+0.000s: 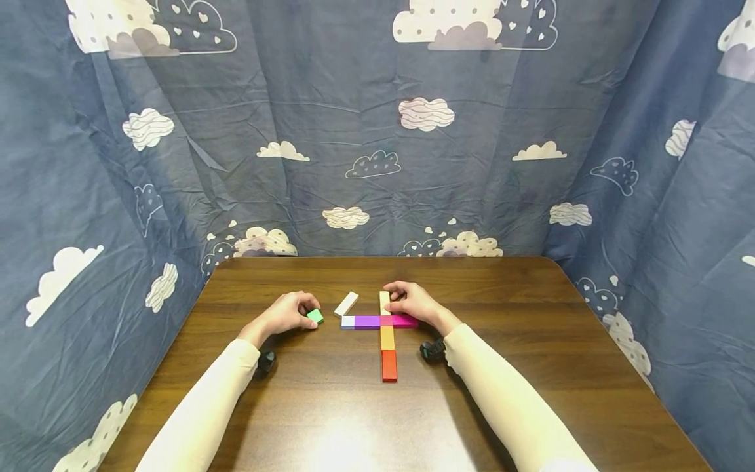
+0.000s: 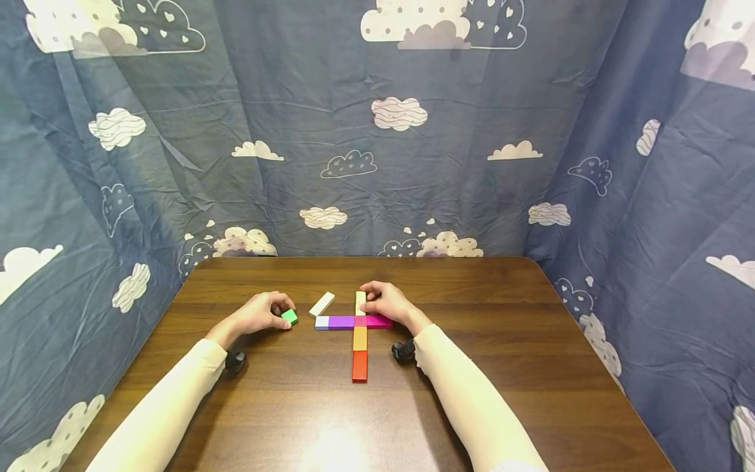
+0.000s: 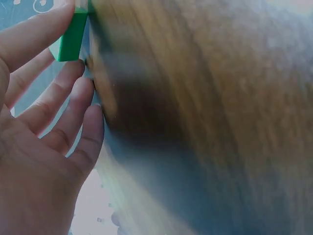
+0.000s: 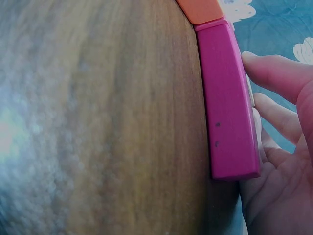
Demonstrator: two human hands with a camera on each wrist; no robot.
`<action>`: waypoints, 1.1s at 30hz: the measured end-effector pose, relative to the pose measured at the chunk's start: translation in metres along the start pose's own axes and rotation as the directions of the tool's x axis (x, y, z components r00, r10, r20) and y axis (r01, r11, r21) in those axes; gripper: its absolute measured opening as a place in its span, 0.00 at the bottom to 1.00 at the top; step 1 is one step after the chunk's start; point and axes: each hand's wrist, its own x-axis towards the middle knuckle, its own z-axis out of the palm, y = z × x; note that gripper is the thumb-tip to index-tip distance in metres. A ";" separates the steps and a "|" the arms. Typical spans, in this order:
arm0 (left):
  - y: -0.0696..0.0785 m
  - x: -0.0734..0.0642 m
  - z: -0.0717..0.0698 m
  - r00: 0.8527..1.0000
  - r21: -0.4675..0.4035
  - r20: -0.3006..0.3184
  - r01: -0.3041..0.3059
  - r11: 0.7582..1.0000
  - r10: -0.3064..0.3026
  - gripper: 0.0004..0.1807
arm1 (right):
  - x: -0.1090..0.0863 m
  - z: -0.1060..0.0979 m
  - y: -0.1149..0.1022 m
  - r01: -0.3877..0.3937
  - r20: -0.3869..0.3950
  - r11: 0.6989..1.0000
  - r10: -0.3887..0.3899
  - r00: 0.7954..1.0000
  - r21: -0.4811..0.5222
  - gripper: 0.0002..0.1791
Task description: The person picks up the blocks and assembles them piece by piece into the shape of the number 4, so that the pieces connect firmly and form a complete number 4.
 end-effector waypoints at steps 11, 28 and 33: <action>0.001 0.002 0.007 1.000 -0.102 -0.007 0.023 0.995 -0.024 0.19 | -0.001 0.000 0.004 0.007 -0.004 1.000 -0.007 1.000 0.006 0.27; 0.001 0.000 0.006 0.995 -0.313 -0.043 0.072 0.947 -0.090 0.12 | -0.011 -0.006 -0.022 0.007 0.035 0.996 -0.010 0.999 0.087 0.28; 0.002 0.003 0.007 0.991 -0.331 -0.058 0.098 0.938 -0.123 0.11 | -0.008 -0.004 -0.015 0.015 0.022 0.995 -0.018 1.000 0.097 0.28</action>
